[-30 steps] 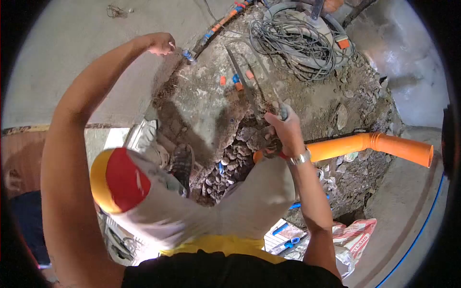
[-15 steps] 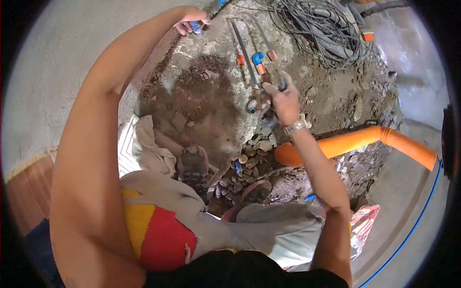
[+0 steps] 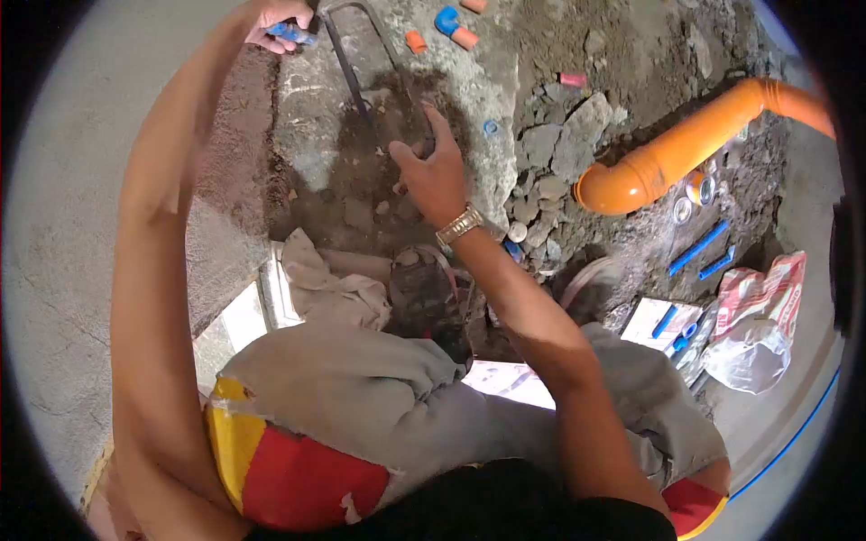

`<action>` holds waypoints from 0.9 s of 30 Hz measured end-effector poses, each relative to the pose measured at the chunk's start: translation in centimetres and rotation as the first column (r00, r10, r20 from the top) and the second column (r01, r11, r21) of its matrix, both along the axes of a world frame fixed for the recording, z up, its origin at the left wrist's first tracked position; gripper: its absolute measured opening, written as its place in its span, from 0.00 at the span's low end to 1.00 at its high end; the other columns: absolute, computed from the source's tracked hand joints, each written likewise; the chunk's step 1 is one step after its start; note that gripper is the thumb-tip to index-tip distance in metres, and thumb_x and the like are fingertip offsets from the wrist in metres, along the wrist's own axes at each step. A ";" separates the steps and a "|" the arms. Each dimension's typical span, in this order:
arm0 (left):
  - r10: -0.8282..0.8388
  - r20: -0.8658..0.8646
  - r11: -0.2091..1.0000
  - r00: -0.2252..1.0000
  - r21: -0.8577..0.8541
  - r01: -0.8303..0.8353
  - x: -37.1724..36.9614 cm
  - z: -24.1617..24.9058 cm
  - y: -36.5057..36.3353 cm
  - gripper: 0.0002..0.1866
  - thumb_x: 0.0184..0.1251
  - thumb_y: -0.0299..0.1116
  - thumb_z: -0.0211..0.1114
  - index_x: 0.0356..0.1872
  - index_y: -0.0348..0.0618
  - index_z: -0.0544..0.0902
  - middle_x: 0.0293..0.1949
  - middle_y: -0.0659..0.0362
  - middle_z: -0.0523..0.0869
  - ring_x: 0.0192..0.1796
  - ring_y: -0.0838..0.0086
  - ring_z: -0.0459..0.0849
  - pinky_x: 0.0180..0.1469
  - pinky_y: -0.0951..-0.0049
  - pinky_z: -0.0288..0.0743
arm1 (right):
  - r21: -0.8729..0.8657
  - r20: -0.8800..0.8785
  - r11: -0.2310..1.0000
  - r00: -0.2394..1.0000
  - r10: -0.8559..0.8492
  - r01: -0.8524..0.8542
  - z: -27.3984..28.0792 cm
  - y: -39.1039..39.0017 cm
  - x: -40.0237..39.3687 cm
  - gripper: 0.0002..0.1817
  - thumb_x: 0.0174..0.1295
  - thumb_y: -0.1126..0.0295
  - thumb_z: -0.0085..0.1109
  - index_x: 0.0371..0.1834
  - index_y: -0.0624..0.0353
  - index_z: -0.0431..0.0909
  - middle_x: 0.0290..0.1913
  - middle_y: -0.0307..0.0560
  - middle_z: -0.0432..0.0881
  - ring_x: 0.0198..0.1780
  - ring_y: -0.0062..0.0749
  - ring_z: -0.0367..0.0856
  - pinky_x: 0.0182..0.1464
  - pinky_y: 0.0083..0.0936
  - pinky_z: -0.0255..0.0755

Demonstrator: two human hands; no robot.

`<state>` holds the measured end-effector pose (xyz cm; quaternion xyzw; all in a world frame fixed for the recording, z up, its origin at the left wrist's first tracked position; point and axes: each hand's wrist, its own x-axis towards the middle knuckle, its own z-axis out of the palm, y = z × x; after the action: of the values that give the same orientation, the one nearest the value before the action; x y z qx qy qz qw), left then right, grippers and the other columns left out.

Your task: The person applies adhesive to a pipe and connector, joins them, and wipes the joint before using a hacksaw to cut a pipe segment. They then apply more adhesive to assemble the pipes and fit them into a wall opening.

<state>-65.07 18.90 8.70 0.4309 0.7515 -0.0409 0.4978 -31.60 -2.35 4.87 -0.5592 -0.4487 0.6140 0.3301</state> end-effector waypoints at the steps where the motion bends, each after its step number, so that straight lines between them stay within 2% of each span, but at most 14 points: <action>1: 0.026 -0.016 0.998 1.000 0.058 -0.025 -0.3 0.0 -0.2 0.21 0.57 0.46 0.71 0.48 0.47 0.83 0.45 0.55 0.87 0.43 0.69 0.88 0.47 0.64 0.86 | 0.140 0.057 0.990 0.998 -0.035 0.026 -0.1 -0.2 -0.3 0.39 0.59 0.64 0.68 0.76 0.59 0.67 0.31 0.44 0.85 0.28 0.36 0.85 0.35 0.35 0.79; 6: -0.019 -0.138 0.999 0.990 -0.037 0.014 0.2 0.2 0.9 0.25 0.63 0.49 0.72 0.54 0.44 0.85 0.46 0.56 0.87 0.45 0.67 0.88 0.48 0.64 0.86 | -0.158 -0.127 0.986 0.989 -0.081 0.060 -0.1 -0.7 0.4 0.38 0.58 0.65 0.67 0.75 0.54 0.69 0.37 0.51 0.86 0.38 0.40 0.86 0.46 0.38 0.79; 7: -0.031 -0.150 0.998 0.988 -0.053 0.023 -0.2 -0.2 0.9 0.25 0.63 0.49 0.72 0.54 0.44 0.85 0.46 0.56 0.87 0.45 0.67 0.88 0.48 0.64 0.86 | -0.098 -0.094 0.994 0.994 -0.059 0.050 -0.9 -0.5 0.2 0.37 0.59 0.66 0.66 0.75 0.54 0.68 0.41 0.54 0.86 0.41 0.42 0.86 0.49 0.39 0.79; 9: -0.068 -0.356 0.888 0.932 0.404 0.219 -1.1 -0.4 -0.1 0.23 0.64 0.44 0.72 0.56 0.41 0.85 0.46 0.55 0.89 0.45 0.66 0.89 0.47 0.62 0.86 | -0.057 -0.079 0.998 0.996 -0.032 0.028 -2.1 -0.6 -0.6 0.36 0.60 0.68 0.65 0.75 0.55 0.68 0.46 0.56 0.86 0.45 0.44 0.87 0.52 0.40 0.78; 11: -0.088 -0.428 0.832 0.899 0.464 0.303 -1.7 1.1 0.1 0.21 0.68 0.43 0.69 0.56 0.43 0.85 0.45 0.56 0.90 0.45 0.65 0.90 0.46 0.60 0.87 | 0.092 -0.032 0.992 0.996 -0.082 0.085 -3.3 -0.6 -1.5 0.37 0.60 0.72 0.69 0.75 0.59 0.68 0.33 0.45 0.81 0.28 0.25 0.82 0.31 0.32 0.78; 14: -0.121 -0.547 0.677 0.829 0.565 0.472 0.0 3.6 -0.2 0.16 0.75 0.41 0.63 0.56 0.47 0.86 0.44 0.57 0.92 0.45 0.63 0.91 0.45 0.57 0.88 | 0.442 -0.030 0.855 0.957 -0.288 0.271 -5.7 -1.1 -2.6 0.36 0.61 0.71 0.69 0.75 0.57 0.68 0.31 0.43 0.81 0.30 0.24 0.83 0.30 0.31 0.78; 16: -0.487 -0.854 0.421 0.180 -0.049 0.906 4.6 4.2 -2.0 0.17 0.75 0.43 0.63 0.59 0.53 0.86 0.58 0.57 0.86 0.62 0.62 0.82 0.68 0.48 0.68 | 0.299 -0.063 0.922 0.969 -0.239 0.247 -4.9 -1.0 -1.6 0.36 0.62 0.71 0.69 0.75 0.57 0.68 0.32 0.45 0.83 0.30 0.25 0.84 0.30 0.30 0.78; 17: -0.562 -0.797 0.198 -0.219 -0.387 0.900 7.4 4.4 -2.8 0.17 0.76 0.44 0.63 0.60 0.56 0.86 0.65 0.58 0.84 0.71 0.62 0.77 0.79 0.43 0.58 | 0.165 -0.092 0.965 0.977 -0.190 0.203 -4.3 -0.8 -1.0 0.36 0.62 0.71 0.68 0.75 0.57 0.68 0.33 0.47 0.84 0.31 0.26 0.85 0.30 0.29 0.78; 18: -0.686 -0.710 0.306 -0.161 -0.482 0.821 10.4 4.2 -3.6 0.17 0.73 0.44 0.64 0.61 0.65 0.86 0.75 0.60 0.74 0.80 0.65 0.62 0.85 0.45 0.38 | 0.152 -0.090 0.965 0.975 -0.201 0.213 -4.1 -0.8 -0.5 0.36 0.62 0.71 0.68 0.75 0.57 0.68 0.33 0.47 0.84 0.31 0.26 0.85 0.30 0.29 0.78; 19: -0.692 -0.704 0.301 -0.160 -0.483 0.822 9.1 3.0 -3.7 0.17 0.73 0.44 0.64 0.61 0.65 0.86 0.75 0.60 0.74 0.80 0.65 0.62 0.85 0.45 0.38 | 0.093 -0.133 0.979 0.977 -0.166 0.179 -3.9 -0.7 0.0 0.36 0.62 0.70 0.68 0.75 0.56 0.67 0.37 0.50 0.86 0.30 0.27 0.85 0.30 0.28 0.78; 21: -0.592 -0.721 0.155 -0.360 -0.540 0.827 7.9 2.1 -3.7 0.19 0.70 0.41 0.67 0.61 0.69 0.85 0.75 0.61 0.71 0.79 0.64 0.63 0.85 0.42 0.40 | 0.046 -0.179 0.989 0.975 -0.132 0.142 -3.3 -0.4 0.9 0.36 0.63 0.70 0.68 0.76 0.56 0.67 0.40 0.54 0.87 0.30 0.28 0.85 0.30 0.27 0.78; 23: -0.667 -0.660 0.195 -0.344 -0.601 0.775 9.4 2.8 -2.8 0.21 0.65 0.35 0.71 0.60 0.68 0.86 0.70 0.61 0.73 0.76 0.63 0.66 0.83 0.44 0.49 | -0.013 -0.128 0.997 0.988 -0.081 0.080 -2.6 -0.4 1.4 0.36 0.63 0.69 0.68 0.76 0.56 0.67 0.43 0.59 0.88 0.31 0.34 0.85 0.34 0.30 0.80; 26: -0.733 -0.648 0.156 -0.206 -0.455 0.877 5.6 2.3 -1.6 0.29 0.59 0.30 0.74 0.63 0.65 0.83 0.62 0.57 0.75 0.70 0.58 0.71 0.76 0.49 0.61 | 0.016 0.030 0.999 0.999 -0.028 0.027 -2.5 -0.3 1.0 0.36 0.63 0.70 0.67 0.75 0.57 0.67 0.44 0.59 0.87 0.37 0.41 0.86 0.42 0.35 0.80; 27: -0.676 -0.736 0.260 -0.005 -0.245 0.934 4.8 2.5 -2.3 0.32 0.56 0.29 0.76 0.64 0.64 0.80 0.60 0.55 0.75 0.65 0.55 0.75 0.70 0.50 0.67 | 0.009 0.026 1.000 0.999 -0.029 0.029 -2.9 -0.5 0.5 0.36 0.63 0.70 0.67 0.75 0.57 0.67 0.44 0.59 0.87 0.37 0.41 0.86 0.42 0.35 0.80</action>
<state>-60.23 16.61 11.25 0.8009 0.4681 -0.3699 -0.0510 -31.09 -2.87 1.95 -0.5721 -0.4476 0.5998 0.3355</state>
